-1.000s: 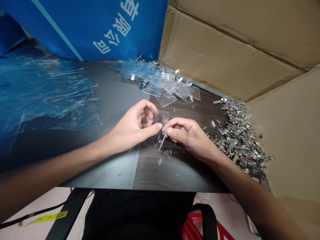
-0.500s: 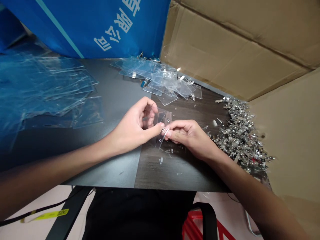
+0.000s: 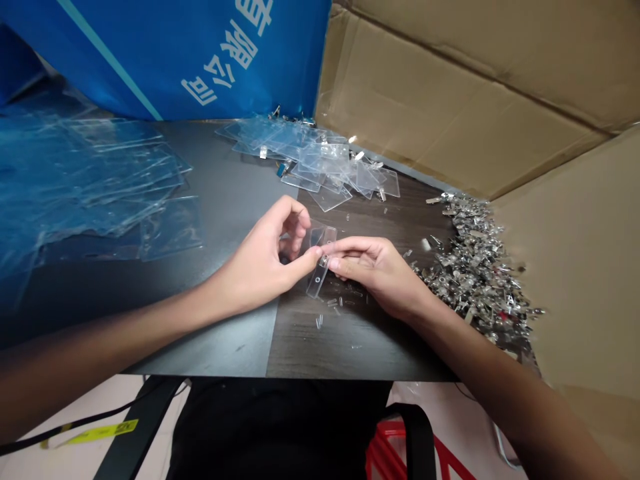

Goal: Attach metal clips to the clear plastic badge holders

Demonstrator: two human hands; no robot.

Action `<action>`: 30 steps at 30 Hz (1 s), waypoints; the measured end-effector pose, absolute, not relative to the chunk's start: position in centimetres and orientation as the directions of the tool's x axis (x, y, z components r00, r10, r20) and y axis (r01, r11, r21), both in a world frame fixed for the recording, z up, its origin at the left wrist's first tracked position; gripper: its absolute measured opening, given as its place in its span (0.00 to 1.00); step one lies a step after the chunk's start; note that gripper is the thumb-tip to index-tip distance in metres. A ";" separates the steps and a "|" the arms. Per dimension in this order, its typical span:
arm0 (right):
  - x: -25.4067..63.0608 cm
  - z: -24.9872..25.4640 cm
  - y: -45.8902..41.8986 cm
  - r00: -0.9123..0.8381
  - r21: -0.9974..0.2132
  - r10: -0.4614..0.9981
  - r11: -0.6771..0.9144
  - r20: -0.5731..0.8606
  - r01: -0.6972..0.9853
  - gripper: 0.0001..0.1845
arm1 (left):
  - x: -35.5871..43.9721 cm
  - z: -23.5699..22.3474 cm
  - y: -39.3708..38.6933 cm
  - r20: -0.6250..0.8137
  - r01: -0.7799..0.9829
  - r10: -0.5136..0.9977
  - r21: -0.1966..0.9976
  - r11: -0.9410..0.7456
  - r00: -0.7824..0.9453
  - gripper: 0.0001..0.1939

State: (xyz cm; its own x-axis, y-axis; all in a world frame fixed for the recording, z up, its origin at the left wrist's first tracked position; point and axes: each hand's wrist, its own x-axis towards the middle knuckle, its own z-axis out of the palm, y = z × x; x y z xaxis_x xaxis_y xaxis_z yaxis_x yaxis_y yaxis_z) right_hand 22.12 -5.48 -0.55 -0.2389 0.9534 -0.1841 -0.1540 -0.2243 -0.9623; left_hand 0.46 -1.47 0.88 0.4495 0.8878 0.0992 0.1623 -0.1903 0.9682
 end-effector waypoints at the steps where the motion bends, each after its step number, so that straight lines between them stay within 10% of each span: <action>1: 22.1 -0.5 -5.5 -0.229 -0.959 0.955 -0.228 -0.187 -0.168 0.13 | 0.5 0.9 -1.5 0.096 0.164 0.884 0.968 -0.190 0.457 0.16; 30: 22.3 -0.8 -4.8 -0.315 -0.918 0.949 -0.110 0.017 -0.381 0.12 | -0.1 0.9 -0.6 -0.053 -0.154 0.809 0.972 0.175 0.585 0.18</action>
